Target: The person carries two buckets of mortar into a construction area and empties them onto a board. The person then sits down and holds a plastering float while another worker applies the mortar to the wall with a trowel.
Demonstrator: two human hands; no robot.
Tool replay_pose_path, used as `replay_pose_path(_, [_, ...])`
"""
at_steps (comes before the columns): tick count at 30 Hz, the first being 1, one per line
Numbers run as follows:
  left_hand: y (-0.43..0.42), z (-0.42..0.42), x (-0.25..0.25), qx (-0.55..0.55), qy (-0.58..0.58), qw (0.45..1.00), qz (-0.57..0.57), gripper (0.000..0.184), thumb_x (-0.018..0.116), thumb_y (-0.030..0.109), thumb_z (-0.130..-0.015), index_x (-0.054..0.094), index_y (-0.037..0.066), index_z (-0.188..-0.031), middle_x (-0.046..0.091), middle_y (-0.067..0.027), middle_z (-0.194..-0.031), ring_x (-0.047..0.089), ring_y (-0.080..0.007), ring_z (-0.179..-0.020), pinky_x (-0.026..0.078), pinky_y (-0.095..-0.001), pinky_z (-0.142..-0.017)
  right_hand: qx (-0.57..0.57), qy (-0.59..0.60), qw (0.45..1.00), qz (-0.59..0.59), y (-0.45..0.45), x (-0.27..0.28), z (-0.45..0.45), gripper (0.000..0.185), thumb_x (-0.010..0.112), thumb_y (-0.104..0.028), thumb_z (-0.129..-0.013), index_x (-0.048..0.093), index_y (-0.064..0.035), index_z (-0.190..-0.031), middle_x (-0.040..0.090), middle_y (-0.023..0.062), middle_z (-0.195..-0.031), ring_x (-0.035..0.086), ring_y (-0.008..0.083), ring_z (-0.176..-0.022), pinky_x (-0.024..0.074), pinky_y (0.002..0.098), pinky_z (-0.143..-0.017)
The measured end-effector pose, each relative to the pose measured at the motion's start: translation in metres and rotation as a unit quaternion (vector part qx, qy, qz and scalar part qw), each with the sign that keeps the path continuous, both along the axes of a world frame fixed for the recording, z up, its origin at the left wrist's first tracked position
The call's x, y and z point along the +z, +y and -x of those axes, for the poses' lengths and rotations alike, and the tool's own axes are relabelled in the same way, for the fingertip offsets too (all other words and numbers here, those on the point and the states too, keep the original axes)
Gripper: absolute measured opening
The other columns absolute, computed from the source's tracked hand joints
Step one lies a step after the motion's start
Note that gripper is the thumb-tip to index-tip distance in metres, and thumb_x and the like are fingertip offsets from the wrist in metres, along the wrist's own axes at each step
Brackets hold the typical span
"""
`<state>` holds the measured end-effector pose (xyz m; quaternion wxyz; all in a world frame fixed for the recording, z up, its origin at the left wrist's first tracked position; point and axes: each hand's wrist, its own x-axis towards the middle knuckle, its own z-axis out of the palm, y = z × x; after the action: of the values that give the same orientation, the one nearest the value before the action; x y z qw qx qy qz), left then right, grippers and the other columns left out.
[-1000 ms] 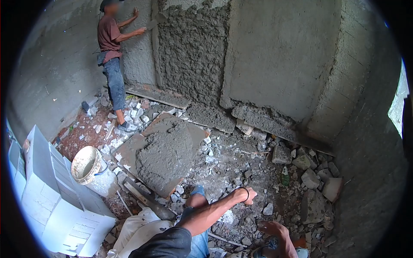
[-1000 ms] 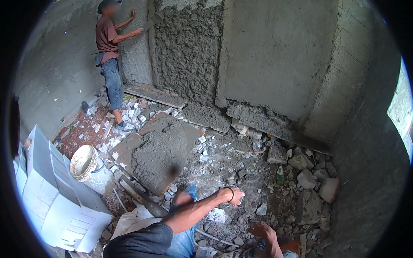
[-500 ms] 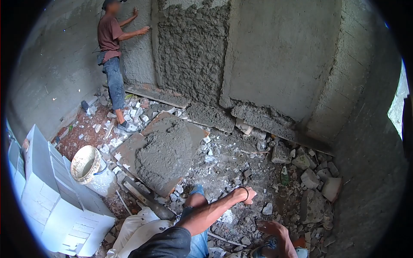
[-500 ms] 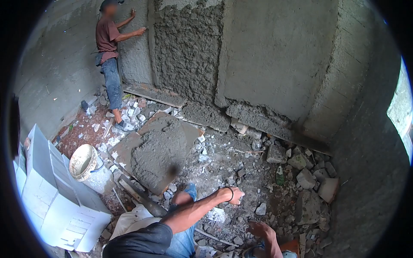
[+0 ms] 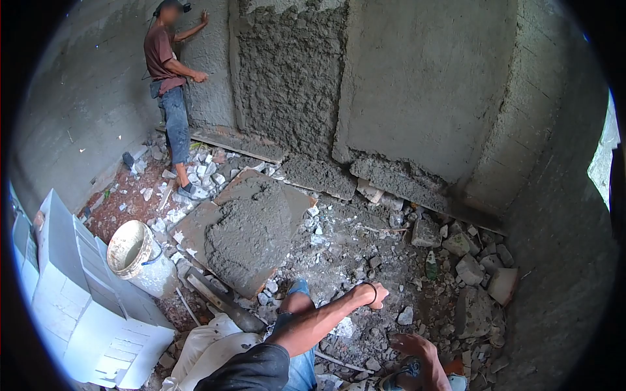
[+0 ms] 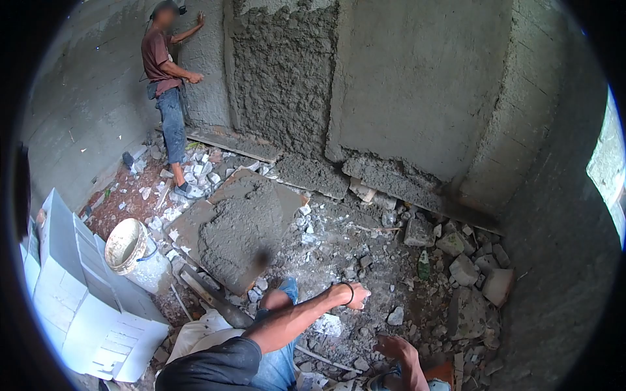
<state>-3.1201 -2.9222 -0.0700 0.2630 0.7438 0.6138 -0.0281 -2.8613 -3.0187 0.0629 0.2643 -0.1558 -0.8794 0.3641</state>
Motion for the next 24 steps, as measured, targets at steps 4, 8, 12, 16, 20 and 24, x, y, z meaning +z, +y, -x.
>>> replay_pose_path(4, [0.0, 0.0, -0.001, -0.008, 0.007, 1.0, -0.006, 0.033, 0.058, 0.017, -0.07, 0.065, -0.001, -0.096, 0.064, -0.0195, -0.101, 0.062, -0.0307, -0.095, 0.05, -0.0384, -0.08, -0.009, 0.009, 1.0, 0.015, -0.001, 0.001, 0.003, 0.054, 0.056, -0.018, -0.057, 0.054, 0.0017, -0.108, 0.057, 0.0191, -0.113, 0.056, 0.0363, -0.103, 0.0402, 0.0449, -0.093])
replay_pose_path(8, [0.001, 0.0, -0.002, -0.01, 0.006, 1.0, -0.009, 0.033, 0.059, 0.017, -0.07, 0.065, -0.002, -0.096, 0.064, -0.0199, -0.1, 0.062, -0.0308, -0.094, 0.05, -0.0385, -0.08, -0.056, 0.078, 0.995, 0.006, -0.013, 0.001, 0.014, 0.054, 0.055, -0.018, -0.058, 0.056, 0.0013, -0.109, 0.057, 0.0188, -0.114, 0.054, 0.0359, -0.104, 0.0398, 0.0444, -0.093])
replay_pose_path(12, [0.002, 0.001, -0.003, -0.014, 0.005, 1.0, -0.008, 0.032, 0.058, 0.017, -0.07, 0.065, -0.002, -0.096, 0.064, -0.0203, -0.099, 0.062, -0.0307, -0.094, 0.05, -0.0381, -0.08, -0.021, -0.026, 0.999, -0.007, -0.004, 0.011, 0.003, 0.054, 0.054, -0.018, -0.059, 0.057, 0.0006, -0.11, 0.056, 0.0183, -0.114, 0.054, 0.035, -0.106, 0.0397, 0.0442, -0.093])
replay_pose_path(16, [0.003, 0.001, -0.005, -0.011, -0.005, 1.0, -0.016, 0.032, 0.058, 0.017, -0.071, 0.065, -0.002, -0.096, 0.064, -0.0203, -0.1, 0.062, -0.0307, -0.094, 0.05, -0.0378, -0.08, -0.008, -0.009, 1.0, -0.014, -0.004, 0.012, 0.004, 0.054, 0.054, -0.019, -0.06, 0.059, -0.0002, -0.11, 0.056, 0.0173, -0.114, 0.053, 0.0348, -0.106, 0.039, 0.0442, -0.094])
replay_pose_path(20, [0.004, 0.002, -0.005, -0.029, 0.013, 0.999, 0.016, 0.043, 0.061, 0.027, -0.075, 0.058, 0.001, -0.109, 0.062, -0.0188, -0.104, 0.059, -0.0335, -0.099, 0.049, -0.0418, -0.082, -0.033, -0.052, 0.998, -0.002, -0.01, 0.021, 0.004, 0.053, 0.055, -0.019, -0.061, 0.059, -0.0004, -0.111, 0.055, 0.0171, -0.116, 0.051, 0.0339, -0.109, 0.0364, 0.044, -0.097])
replay_pose_path(24, [0.004, 0.002, -0.005, -0.026, 0.005, 0.999, 0.02, 0.043, 0.061, 0.027, -0.075, 0.059, 0.001, -0.108, 0.063, -0.0192, -0.102, 0.06, -0.0335, -0.097, 0.05, -0.0422, -0.081, -0.05, -0.097, 0.994, -0.026, -0.01, -0.017, -0.01, 0.053, 0.065, -0.009, -0.061, 0.055, -0.0015, -0.113, 0.054, 0.0168, -0.117, 0.05, 0.034, -0.111, 0.0369, 0.0438, -0.097])
